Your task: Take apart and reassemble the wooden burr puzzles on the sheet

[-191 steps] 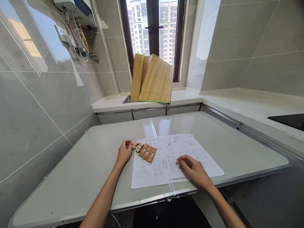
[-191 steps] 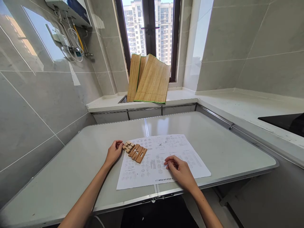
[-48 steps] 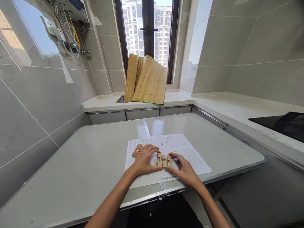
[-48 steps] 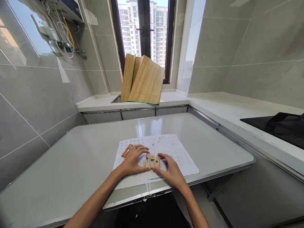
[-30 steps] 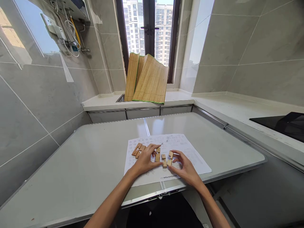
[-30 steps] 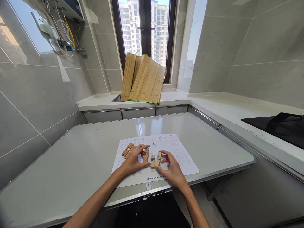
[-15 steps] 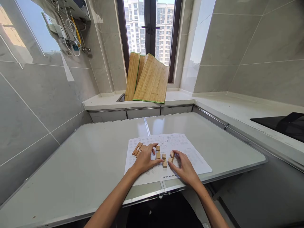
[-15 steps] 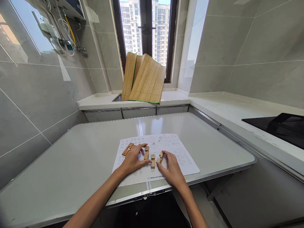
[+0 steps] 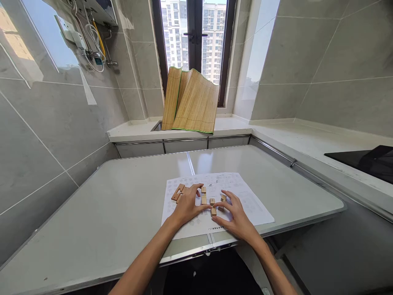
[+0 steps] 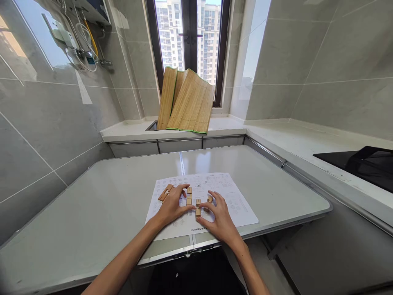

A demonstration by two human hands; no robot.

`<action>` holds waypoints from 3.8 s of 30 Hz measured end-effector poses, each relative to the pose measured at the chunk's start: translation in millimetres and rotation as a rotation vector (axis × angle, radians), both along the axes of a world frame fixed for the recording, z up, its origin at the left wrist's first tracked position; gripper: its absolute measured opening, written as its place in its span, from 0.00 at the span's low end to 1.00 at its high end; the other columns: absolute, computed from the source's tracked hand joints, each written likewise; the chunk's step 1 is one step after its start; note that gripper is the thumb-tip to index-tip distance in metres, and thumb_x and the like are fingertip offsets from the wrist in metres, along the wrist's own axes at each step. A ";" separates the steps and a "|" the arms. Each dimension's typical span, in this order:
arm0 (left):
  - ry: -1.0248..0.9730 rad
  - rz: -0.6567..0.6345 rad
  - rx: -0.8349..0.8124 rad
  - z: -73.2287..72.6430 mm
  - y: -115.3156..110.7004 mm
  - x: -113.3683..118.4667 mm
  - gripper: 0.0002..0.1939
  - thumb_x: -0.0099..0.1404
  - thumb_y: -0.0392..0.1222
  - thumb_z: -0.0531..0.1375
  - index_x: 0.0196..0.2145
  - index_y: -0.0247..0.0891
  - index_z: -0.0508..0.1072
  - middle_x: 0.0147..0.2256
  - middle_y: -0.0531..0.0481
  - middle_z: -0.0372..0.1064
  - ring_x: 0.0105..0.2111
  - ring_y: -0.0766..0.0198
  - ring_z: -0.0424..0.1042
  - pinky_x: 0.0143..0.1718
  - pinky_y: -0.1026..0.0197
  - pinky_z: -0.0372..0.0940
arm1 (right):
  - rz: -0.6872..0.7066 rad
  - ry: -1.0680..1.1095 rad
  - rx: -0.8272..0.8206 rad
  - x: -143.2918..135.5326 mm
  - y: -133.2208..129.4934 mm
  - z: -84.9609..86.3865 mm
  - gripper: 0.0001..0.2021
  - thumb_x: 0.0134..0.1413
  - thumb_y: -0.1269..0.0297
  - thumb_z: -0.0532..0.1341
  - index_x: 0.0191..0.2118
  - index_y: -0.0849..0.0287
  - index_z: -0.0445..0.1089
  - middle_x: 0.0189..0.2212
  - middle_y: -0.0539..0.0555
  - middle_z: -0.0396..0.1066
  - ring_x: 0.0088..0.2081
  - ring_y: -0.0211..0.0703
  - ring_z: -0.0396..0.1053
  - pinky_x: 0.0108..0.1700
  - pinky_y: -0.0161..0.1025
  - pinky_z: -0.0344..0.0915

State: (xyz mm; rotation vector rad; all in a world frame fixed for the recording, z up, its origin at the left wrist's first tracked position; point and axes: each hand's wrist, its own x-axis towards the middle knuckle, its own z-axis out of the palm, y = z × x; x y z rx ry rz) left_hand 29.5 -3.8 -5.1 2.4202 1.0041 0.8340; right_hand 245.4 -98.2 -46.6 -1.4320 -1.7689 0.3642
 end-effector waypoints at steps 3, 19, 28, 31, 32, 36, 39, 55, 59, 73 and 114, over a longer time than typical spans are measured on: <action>-0.021 -0.031 0.015 1.1 -2.1 0.9 0.34 0.58 0.57 0.69 0.57 0.43 0.65 0.43 0.48 0.70 0.43 0.53 0.72 0.46 0.52 0.66 | 0.013 -0.004 0.012 -0.8 0.9 -0.8 0.12 0.55 0.55 0.69 0.45 0.46 0.78 0.69 0.55 0.52 0.71 0.64 0.43 0.67 0.65 0.53; -0.104 -0.121 -0.167 -3.5 -6.5 8.4 0.41 0.51 0.58 0.74 0.58 0.43 0.67 0.42 0.48 0.72 0.44 0.53 0.72 0.48 0.52 0.65 | 0.030 0.420 0.013 6.2 -4.1 6.4 0.27 0.54 0.57 0.69 0.59 0.49 0.64 0.58 0.56 0.69 0.56 0.53 0.69 0.59 0.53 0.68; -0.083 -0.254 -0.345 2.9 -7.2 9.2 0.33 0.57 0.59 0.70 0.57 0.43 0.73 0.47 0.45 0.73 0.43 0.56 0.71 0.48 0.54 0.65 | 0.152 0.338 -0.009 6.4 -10.5 16.3 0.27 0.55 0.62 0.68 0.60 0.47 0.66 0.58 0.53 0.69 0.57 0.52 0.68 0.58 0.49 0.68; -0.067 -0.279 -0.342 7.4 -10.0 9.8 0.28 0.61 0.58 0.67 0.55 0.43 0.75 0.46 0.46 0.73 0.44 0.56 0.71 0.48 0.56 0.65 | 0.169 0.322 -0.006 5.6 -13.2 21.2 0.27 0.55 0.63 0.67 0.61 0.46 0.65 0.59 0.53 0.67 0.57 0.51 0.67 0.58 0.48 0.67; -0.062 -0.291 -0.342 9.6 -11.2 10.2 0.27 0.62 0.57 0.67 0.54 0.42 0.76 0.45 0.46 0.73 0.44 0.56 0.71 0.48 0.56 0.65 | 0.171 0.318 -0.005 5.5 -13.8 22.3 0.27 0.55 0.63 0.67 0.61 0.45 0.65 0.60 0.52 0.67 0.56 0.51 0.68 0.57 0.47 0.67; -0.037 -0.351 -0.350 16.8 -14.9 12.5 0.19 0.67 0.54 0.63 0.48 0.40 0.79 0.44 0.46 0.75 0.43 0.57 0.71 0.47 0.58 0.63 | 0.180 0.305 0.008 5.1 -14.9 23.5 0.28 0.55 0.63 0.66 0.61 0.44 0.65 0.61 0.52 0.66 0.55 0.50 0.68 0.58 0.47 0.66; -0.030 -0.364 -0.373 16.2 -15.0 14.0 0.17 0.67 0.52 0.62 0.49 0.41 0.78 0.42 0.49 0.76 0.41 0.59 0.71 0.45 0.60 0.63 | 0.176 0.305 0.002 5.6 -15.3 22.9 0.28 0.55 0.62 0.67 0.61 0.44 0.65 0.60 0.52 0.67 0.52 0.48 0.69 0.58 0.46 0.66; -0.131 -0.352 -0.620 9.6 -13.8 14.7 0.31 0.64 0.52 0.66 0.61 0.41 0.65 0.43 0.46 0.79 0.48 0.53 0.75 0.54 0.52 0.63 | 0.180 0.282 -0.056 3.4 -16.0 21.4 0.28 0.50 0.56 0.71 0.58 0.47 0.68 0.51 0.53 0.73 0.49 0.53 0.70 0.58 0.54 0.66; -0.221 -0.387 -0.695 8.7 -17.3 19.5 0.27 0.67 0.52 0.63 0.59 0.41 0.65 0.47 0.45 0.78 0.51 0.54 0.73 0.54 0.52 0.63 | 0.155 0.305 0.053 0.4 -15.6 18.5 0.27 0.53 0.59 0.70 0.58 0.46 0.66 0.56 0.53 0.70 0.51 0.53 0.70 0.59 0.54 0.66; -0.326 -0.346 -0.742 12.9 -21.8 23.2 0.28 0.70 0.58 0.59 0.61 0.42 0.65 0.50 0.44 0.76 0.53 0.53 0.73 0.58 0.49 0.62 | 0.091 0.202 0.249 -10.2 -9.1 23.2 0.25 0.58 0.63 0.65 0.60 0.45 0.62 0.53 0.57 0.67 0.56 0.56 0.68 0.58 0.56 0.69; -0.942 -0.306 -1.072 3.1 1.6 13.4 0.25 0.71 0.56 0.59 0.55 0.34 0.72 0.50 0.37 0.75 0.56 0.50 0.70 0.64 0.43 0.58 | 0.272 0.217 0.171 -11.5 34.8 71.2 0.25 0.51 0.65 0.68 0.54 0.50 0.63 0.49 0.55 0.67 0.53 0.52 0.71 0.60 0.53 0.69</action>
